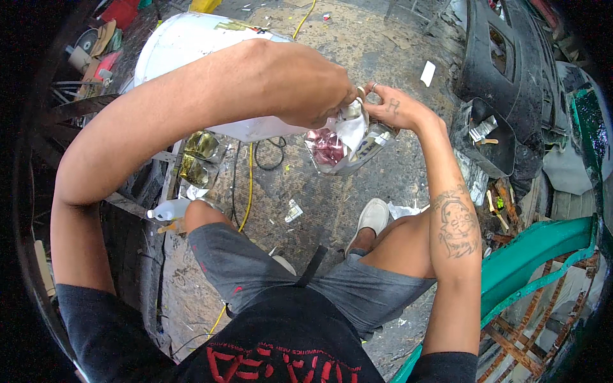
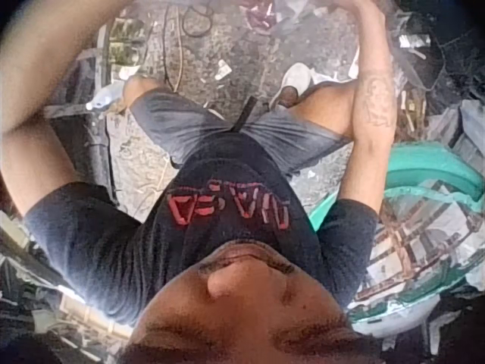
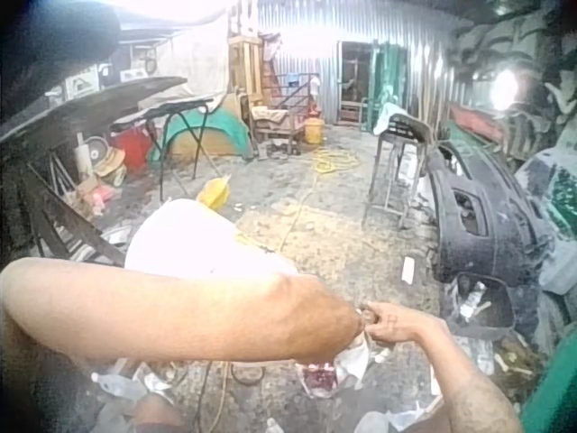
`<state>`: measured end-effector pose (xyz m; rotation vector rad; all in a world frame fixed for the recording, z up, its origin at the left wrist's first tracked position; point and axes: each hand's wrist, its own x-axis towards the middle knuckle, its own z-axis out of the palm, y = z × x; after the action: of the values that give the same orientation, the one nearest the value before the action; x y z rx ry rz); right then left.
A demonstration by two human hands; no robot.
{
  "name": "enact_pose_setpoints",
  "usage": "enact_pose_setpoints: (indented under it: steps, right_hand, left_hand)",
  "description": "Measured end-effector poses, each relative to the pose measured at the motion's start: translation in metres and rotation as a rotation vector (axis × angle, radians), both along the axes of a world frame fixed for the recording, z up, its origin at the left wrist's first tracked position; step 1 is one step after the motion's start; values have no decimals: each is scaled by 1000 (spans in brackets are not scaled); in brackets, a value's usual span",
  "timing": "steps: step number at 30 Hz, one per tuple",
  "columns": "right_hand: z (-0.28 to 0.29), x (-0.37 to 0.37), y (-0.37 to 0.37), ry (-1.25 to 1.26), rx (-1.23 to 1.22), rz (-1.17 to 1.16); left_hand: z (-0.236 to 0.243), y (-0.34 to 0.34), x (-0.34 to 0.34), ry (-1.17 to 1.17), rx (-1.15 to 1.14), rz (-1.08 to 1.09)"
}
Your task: The person prepares a paint mixture by pouring liquids from a white jug and a metal can into a container, stirring the contents with a brush, and then applying the blue mixture to a textured mold on a table.
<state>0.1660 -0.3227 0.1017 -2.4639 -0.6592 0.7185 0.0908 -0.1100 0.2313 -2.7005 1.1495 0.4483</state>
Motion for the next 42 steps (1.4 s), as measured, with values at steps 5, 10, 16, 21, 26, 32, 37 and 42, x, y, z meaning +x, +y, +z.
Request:
enact_pose_setpoints:
  steps: [5, 10, 16, 21, 26, 32, 37, 42]
  right_hand:
    - [-5, 3, -2, -1, 0, 7]
    - [-9, 7, -6, -46, 16, 51]
    - [-12, 6, -4, -46, 63, 65]
    - [-19, 11, -8, -64, 81, 94]
    - [-18, 12, -10, -75, 85, 99]
    - [10, -5, -1, -38, 51, -41]
    - [19, -8, -2, -37, 79, -25]
    - [12, -6, -10, -93, 81, -16]
  left_hand:
    - [5, -2, 0, -15, 2, 0]
    - [8, 0, -3, -42, -30, -4]
    - [5, 2, -1, -55, -7, -35]
    - [2, 0, 0, -63, 18, -35]
    - [6, 2, 0, -58, 14, -7]
    - [-2, 27, -6, -86, -225, 31]
    - [-37, 65, -25, 51, -478, 196]
    - [-103, 90, -52, 99, -829, 334]
